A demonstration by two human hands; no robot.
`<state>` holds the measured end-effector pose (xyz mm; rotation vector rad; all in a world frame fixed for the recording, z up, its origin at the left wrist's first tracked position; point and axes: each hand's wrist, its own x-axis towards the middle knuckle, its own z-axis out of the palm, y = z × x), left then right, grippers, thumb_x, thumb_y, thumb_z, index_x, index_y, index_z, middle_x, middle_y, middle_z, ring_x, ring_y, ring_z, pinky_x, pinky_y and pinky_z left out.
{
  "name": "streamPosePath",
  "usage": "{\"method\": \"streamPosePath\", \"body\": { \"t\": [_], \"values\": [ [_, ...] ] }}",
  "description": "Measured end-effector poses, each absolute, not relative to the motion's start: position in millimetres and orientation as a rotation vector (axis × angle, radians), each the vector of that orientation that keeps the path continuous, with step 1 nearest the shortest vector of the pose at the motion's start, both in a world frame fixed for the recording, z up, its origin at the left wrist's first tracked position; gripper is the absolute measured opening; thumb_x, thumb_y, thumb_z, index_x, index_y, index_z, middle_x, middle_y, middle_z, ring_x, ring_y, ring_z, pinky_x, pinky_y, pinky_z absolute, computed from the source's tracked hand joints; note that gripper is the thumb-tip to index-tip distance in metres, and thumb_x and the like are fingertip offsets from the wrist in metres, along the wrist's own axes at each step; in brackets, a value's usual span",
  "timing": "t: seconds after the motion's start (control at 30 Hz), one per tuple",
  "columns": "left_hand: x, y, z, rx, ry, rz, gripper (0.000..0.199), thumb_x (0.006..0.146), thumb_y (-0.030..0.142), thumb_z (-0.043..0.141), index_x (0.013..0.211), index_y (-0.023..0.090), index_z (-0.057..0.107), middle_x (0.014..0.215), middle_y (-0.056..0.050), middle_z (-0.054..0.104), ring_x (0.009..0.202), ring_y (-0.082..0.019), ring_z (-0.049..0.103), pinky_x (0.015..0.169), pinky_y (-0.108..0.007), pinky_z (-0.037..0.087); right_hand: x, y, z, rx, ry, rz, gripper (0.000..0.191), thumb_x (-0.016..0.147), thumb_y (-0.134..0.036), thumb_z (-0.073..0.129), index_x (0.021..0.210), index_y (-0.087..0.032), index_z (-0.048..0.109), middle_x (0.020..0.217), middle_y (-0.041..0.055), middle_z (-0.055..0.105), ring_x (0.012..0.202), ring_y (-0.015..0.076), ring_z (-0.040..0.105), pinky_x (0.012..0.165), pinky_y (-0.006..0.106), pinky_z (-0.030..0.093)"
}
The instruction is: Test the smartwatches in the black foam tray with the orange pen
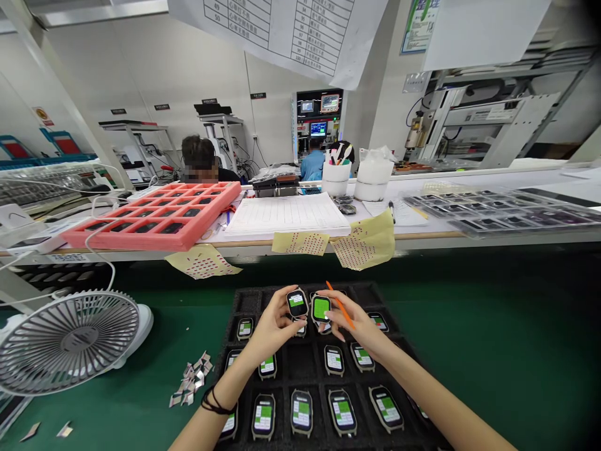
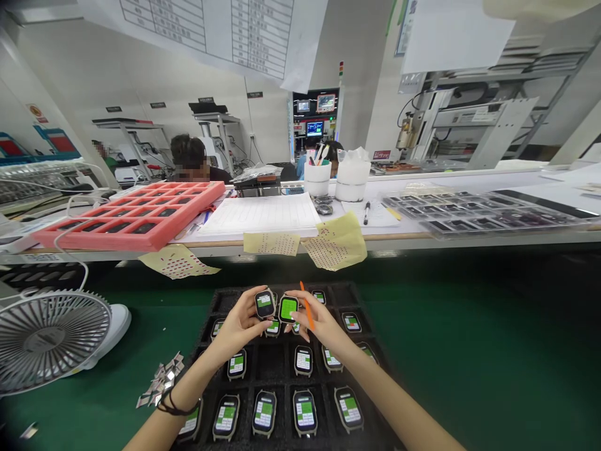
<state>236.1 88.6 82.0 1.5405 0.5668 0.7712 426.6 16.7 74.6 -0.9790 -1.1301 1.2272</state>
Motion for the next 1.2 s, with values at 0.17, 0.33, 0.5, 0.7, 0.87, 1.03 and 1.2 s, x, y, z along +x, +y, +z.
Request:
{"method": "streamPosePath", "body": {
  "t": [0.17, 0.33, 0.5, 0.7, 0.87, 1.03, 1.2],
  "values": [
    [235, 87, 83, 1.573, 0.599, 0.812, 0.052, 0.077, 0.026, 0.068, 0.122, 0.02, 0.043, 0.117, -0.01, 0.057, 0.1, -0.019, 0.059, 0.069, -0.024, 0.048, 427, 18, 71, -0.94, -1.169, 1.273, 0.045, 0.08, -0.035, 0.069, 0.12, -0.025, 0.051, 0.09, 0.0046, 0.06, 0.074, 0.0182, 0.065, 0.039, 0.019, 0.038],
    [234, 88, 84, 1.666, 0.628, 0.853, 0.05, 0.076, 0.021, 0.066, 0.121, 0.02, 0.044, 0.117, -0.01, 0.058, 0.103, -0.021, 0.058, 0.073, -0.026, 0.049, 429, 20, 68, -0.999, -1.166, 1.232, 0.042, 0.084, -0.045, 0.061, 0.121, -0.026, 0.054, 0.116, 0.0097, 0.057, 0.066, 0.0146, 0.064, 0.042, 0.022, 0.04],
    [234, 82, 85, 2.09, 0.632, 0.898, 0.039, 0.074, 0.017, 0.069, 0.11, 0.021, 0.054, 0.111, -0.008, 0.059, 0.102, -0.022, 0.057, 0.082, -0.033, 0.049, 424, 15, 71, -1.167, -1.26, 1.125, 0.044, 0.084, -0.052, 0.057, 0.119, -0.026, 0.059, 0.093, 0.0041, 0.063, 0.06, 0.0141, 0.057, 0.055, 0.027, 0.047],
    [234, 69, 85, 2.62, 0.643, 0.715, 0.048, 0.074, 0.009, 0.065, 0.119, 0.022, 0.052, 0.123, -0.008, 0.06, 0.112, -0.026, 0.053, 0.092, -0.042, 0.043, 408, -1, 75, -1.341, -1.469, 1.0, 0.055, 0.085, -0.052, 0.055, 0.132, -0.024, 0.054, 0.101, 0.0069, 0.067, 0.098, 0.0264, 0.06, 0.097, 0.042, 0.043],
    [231, 65, 90, 2.586, 0.584, 0.954, 0.047, 0.067, 0.015, 0.069, 0.113, 0.02, 0.057, 0.113, -0.007, 0.066, 0.105, -0.024, 0.056, 0.092, -0.038, 0.042, 409, 1, 77, -1.265, -1.471, 1.105, 0.065, 0.077, -0.057, 0.061, 0.133, -0.023, 0.054, 0.097, 0.0085, 0.069, 0.087, 0.0264, 0.064, 0.09, 0.044, 0.049],
    [231, 63, 94, 2.459, 0.457, 1.089, 0.055, 0.061, 0.023, 0.074, 0.114, 0.022, 0.06, 0.117, -0.007, 0.065, 0.108, -0.025, 0.056, 0.095, -0.038, 0.041, 416, 5, 77, -1.078, -1.302, 1.355, 0.053, 0.071, -0.055, 0.07, 0.115, -0.024, 0.068, 0.11, 0.0128, 0.069, 0.106, 0.031, 0.062, 0.098, 0.048, 0.044],
    [232, 61, 94, 2.437, 0.35, 1.084, 0.056, 0.061, 0.025, 0.072, 0.115, 0.022, 0.06, 0.113, -0.006, 0.069, 0.105, -0.025, 0.06, 0.093, -0.037, 0.041, 410, -2, 82, -0.984, -1.17, 1.425, 0.047, 0.066, -0.048, 0.078, 0.106, -0.024, 0.072, 0.107, 0.0126, 0.071, 0.108, 0.033, 0.062, 0.097, 0.048, 0.044]
  ]
}}
